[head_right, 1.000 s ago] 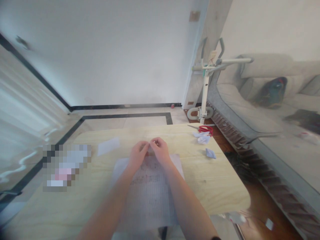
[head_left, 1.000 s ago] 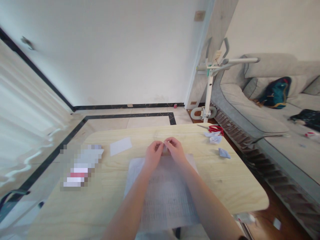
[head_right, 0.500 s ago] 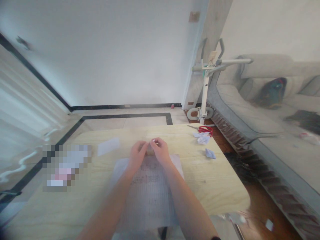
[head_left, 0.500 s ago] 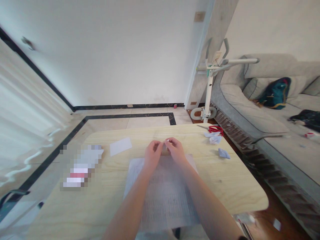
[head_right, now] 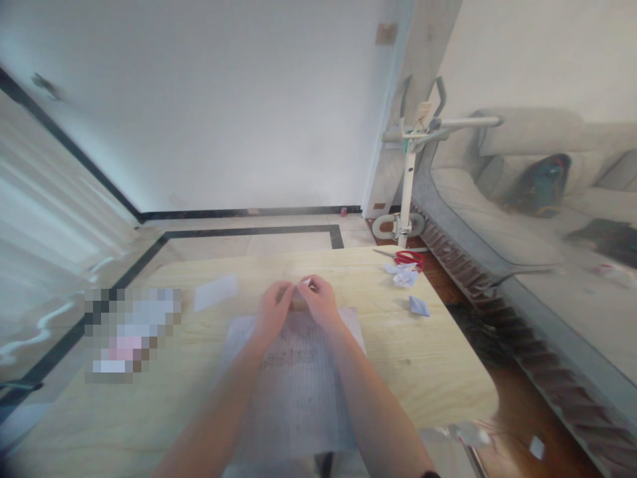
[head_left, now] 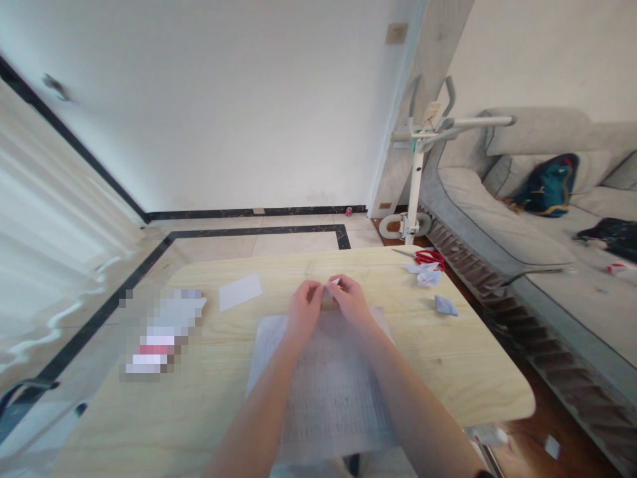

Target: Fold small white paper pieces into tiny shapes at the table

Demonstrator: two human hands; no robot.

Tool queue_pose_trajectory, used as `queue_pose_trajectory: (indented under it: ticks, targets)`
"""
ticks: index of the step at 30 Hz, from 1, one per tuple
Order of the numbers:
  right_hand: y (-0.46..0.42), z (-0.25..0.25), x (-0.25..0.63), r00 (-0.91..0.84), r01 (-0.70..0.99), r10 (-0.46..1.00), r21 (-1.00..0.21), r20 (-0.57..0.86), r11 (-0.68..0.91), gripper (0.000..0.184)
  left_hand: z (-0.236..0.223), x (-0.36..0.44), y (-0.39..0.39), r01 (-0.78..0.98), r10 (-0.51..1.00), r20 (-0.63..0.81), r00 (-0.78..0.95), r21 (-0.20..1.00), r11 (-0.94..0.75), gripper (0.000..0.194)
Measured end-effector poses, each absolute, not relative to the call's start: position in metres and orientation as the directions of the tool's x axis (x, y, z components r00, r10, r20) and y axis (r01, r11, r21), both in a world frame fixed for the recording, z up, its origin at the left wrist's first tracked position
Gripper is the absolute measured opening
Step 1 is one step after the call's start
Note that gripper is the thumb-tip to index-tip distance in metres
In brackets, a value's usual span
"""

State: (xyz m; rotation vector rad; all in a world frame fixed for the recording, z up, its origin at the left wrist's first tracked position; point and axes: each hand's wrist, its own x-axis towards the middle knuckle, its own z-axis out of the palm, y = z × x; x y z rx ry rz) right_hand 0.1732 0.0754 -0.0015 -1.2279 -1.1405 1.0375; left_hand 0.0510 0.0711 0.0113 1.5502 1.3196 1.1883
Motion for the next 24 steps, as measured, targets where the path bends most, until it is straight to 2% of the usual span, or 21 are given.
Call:
queue_pose_trajectory:
  ticks: [7, 11, 16, 24]
  targets:
    - [0.076, -0.002, 0.173, 0.188, 0.029, 0.978, -0.996, 0.088, 0.084, 0.016, 0.008, 0.052, 0.070, 0.219, 0.981, 0.193, 0.012, 0.957, -0.191, 0.022]
    - [0.076, -0.002, 0.173, 0.193, -0.035, 0.978, -0.995, 0.082, 0.091, 0.016, 0.010, 0.052, 0.071, 0.204, 0.993, 0.121, 0.013, 0.972, -0.121, 0.023]
    - [0.071, 0.006, 0.171, 0.105, -0.168, 0.993, -0.983, 0.059, 0.076, 0.021, 0.014, 0.049, 0.075, 0.115, 1.000, 0.010, 0.003, 0.993, -0.010, 0.024]
    - [0.067, 0.011, 0.172, 0.008, -0.273, 1.000, -0.962, -0.002, 0.000, 0.030, 0.012, 0.047, 0.076, 0.020, 1.000, 0.009, -0.008, 1.000, -0.009, 0.024]
